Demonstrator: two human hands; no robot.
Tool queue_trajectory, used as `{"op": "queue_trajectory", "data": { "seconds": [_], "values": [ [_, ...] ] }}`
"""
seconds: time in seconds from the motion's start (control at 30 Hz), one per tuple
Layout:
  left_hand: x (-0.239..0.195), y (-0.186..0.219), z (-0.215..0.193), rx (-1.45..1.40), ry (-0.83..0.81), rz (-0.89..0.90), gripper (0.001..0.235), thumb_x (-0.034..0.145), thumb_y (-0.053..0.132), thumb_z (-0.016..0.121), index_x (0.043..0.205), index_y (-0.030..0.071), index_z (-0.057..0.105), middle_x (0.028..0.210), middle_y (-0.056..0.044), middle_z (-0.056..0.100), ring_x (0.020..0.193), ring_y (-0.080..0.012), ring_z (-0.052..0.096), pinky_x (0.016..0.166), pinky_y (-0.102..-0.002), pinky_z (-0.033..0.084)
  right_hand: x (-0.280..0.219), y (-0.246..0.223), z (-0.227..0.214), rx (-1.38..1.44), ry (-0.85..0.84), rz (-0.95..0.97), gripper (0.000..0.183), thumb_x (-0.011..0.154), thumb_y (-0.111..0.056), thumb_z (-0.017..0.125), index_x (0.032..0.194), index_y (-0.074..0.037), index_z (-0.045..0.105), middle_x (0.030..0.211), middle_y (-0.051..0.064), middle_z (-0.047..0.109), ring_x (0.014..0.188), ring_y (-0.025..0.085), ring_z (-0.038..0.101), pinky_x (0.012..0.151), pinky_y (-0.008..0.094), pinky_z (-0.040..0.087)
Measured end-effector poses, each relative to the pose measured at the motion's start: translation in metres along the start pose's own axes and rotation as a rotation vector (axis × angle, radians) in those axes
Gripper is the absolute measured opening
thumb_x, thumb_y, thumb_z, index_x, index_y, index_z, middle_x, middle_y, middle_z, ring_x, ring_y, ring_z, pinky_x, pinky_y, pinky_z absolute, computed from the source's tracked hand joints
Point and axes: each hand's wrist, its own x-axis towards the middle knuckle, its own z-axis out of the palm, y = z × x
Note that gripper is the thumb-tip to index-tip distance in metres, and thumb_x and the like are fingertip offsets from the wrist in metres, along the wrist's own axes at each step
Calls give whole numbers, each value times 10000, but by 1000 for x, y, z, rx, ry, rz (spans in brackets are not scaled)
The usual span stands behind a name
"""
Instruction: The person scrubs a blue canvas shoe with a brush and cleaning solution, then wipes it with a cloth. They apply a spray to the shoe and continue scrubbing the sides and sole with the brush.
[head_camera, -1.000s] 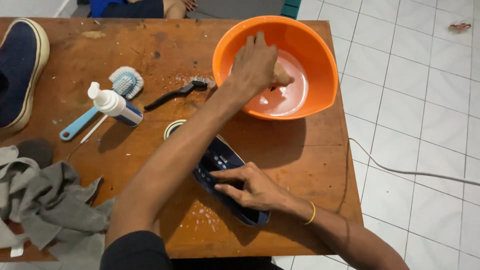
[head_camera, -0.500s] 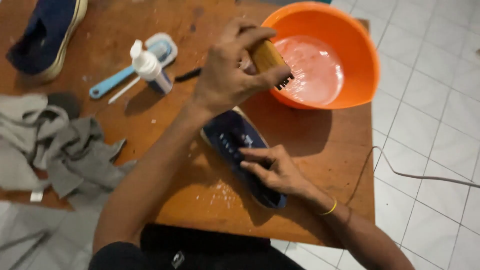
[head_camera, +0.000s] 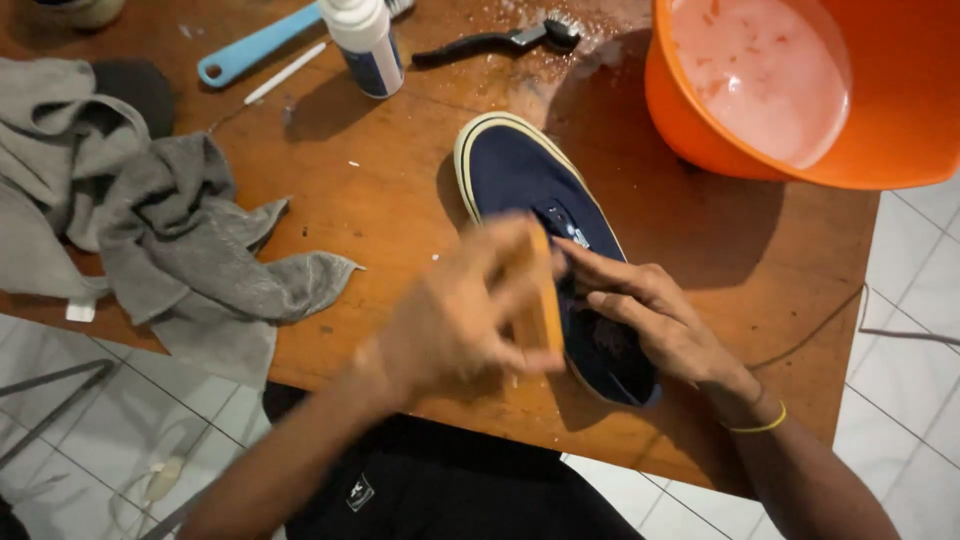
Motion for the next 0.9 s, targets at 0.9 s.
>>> {"op": "queue_trajectory", "data": {
  "seconds": [0.9],
  "values": [
    [9,18,1,21,175,-89,737,990,604,470,1330,-40,586,1302,-342,516,1216,-487,579,960,-545,613,-3,8,7,357,28,0,701,1008,-416,449,1525,57,418,1315,264,670,1191,362,683,1111,459,457]
  ]
}}
